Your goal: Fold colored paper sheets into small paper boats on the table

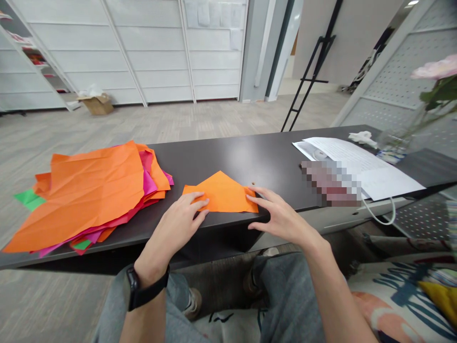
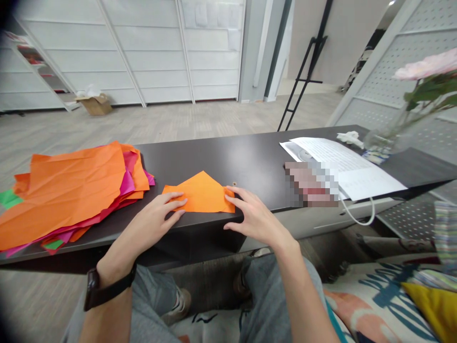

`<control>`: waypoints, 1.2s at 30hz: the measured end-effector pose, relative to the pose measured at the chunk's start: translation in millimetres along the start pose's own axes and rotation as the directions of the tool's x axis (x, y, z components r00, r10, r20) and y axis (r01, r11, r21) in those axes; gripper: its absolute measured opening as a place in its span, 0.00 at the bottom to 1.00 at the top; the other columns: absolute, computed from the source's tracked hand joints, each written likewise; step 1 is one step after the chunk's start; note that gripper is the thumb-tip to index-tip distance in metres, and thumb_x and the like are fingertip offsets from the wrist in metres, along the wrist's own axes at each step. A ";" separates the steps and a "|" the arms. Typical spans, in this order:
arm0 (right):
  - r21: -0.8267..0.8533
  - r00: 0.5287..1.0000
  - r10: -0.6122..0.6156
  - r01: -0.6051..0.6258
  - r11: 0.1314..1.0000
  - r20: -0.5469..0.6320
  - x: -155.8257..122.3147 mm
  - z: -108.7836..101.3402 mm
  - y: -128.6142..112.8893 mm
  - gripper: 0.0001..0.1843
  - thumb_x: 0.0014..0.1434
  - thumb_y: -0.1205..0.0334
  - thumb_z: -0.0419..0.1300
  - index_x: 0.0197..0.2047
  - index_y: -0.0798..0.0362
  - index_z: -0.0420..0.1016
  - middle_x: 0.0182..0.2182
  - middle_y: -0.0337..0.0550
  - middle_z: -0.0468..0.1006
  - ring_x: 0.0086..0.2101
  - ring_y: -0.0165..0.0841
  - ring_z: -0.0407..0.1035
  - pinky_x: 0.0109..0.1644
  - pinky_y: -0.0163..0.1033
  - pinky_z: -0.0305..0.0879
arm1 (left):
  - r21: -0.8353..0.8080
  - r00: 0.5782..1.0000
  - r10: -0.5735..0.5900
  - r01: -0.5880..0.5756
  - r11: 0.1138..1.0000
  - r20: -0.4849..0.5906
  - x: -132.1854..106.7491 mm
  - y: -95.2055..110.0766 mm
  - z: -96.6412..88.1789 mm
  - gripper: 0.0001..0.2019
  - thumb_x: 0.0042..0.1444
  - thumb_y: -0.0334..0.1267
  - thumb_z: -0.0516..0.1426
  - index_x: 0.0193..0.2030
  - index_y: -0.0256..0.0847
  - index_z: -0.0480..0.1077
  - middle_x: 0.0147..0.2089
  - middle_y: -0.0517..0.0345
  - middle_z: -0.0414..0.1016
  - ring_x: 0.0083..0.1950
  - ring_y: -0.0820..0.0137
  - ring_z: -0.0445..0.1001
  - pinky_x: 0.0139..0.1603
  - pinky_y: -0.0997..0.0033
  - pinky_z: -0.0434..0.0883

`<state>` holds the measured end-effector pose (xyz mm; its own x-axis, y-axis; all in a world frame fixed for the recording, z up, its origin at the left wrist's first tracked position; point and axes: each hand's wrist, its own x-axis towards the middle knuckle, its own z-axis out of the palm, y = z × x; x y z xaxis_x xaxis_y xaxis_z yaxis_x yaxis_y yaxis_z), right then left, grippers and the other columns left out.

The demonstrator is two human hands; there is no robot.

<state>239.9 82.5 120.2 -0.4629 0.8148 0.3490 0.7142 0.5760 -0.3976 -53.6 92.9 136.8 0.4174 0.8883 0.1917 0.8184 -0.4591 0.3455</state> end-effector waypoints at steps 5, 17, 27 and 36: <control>-0.116 0.997 0.036 -0.044 0.992 -0.071 -2.7 -1.8 1.7 0.31 0.49 0.50 0.73 0.56 0.45 0.77 0.66 0.52 0.67 0.64 0.52 0.61 0.69 0.68 0.49 | -0.024 0.999 -0.039 0.039 0.999 -0.002 -2.5 -0.5 -1.1 0.16 0.65 0.39 0.50 0.48 0.41 0.78 0.60 0.48 0.76 0.62 0.57 0.72 0.65 0.52 0.67; 0.001 0.977 0.111 -0.113 0.994 -0.183 1.7 -6.9 4.5 0.12 0.67 0.61 0.54 0.44 0.47 0.81 0.51 0.48 0.80 0.53 0.44 0.73 0.60 0.56 0.66 | -0.114 1.000 -0.030 0.029 0.993 -0.008 -2.0 -2.4 0.6 0.13 0.61 0.41 0.56 0.48 0.41 0.76 0.62 0.45 0.74 0.64 0.54 0.71 0.66 0.50 0.67; 0.068 0.996 -0.085 0.086 0.994 -0.020 -0.9 -8.3 -6.7 0.19 0.59 0.66 0.63 0.54 0.44 0.78 0.58 0.43 0.77 0.62 0.44 0.66 0.64 0.56 0.62 | -0.035 0.999 0.003 -0.002 0.999 0.035 -5.1 -6.5 3.8 0.20 0.60 0.49 0.59 0.56 0.44 0.76 0.65 0.46 0.70 0.70 0.52 0.64 0.70 0.48 0.61; 0.059 0.999 -0.044 0.042 0.997 0.031 3.0 -2.0 -5.0 0.15 0.61 0.64 0.64 0.51 0.42 0.80 0.58 0.41 0.77 0.61 0.43 0.68 0.63 0.56 0.62 | -0.021 0.995 0.100 -0.100 0.995 0.020 -3.3 10.7 0.7 0.22 0.54 0.45 0.64 0.55 0.39 0.74 0.64 0.42 0.70 0.64 0.53 0.70 0.65 0.50 0.67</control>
<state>236.0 81.9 124.9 -0.5101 0.7903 0.3395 0.6616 0.6128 -0.4322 -46.0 85.1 139.2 0.5052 0.8378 0.2068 0.7642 -0.5457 0.3437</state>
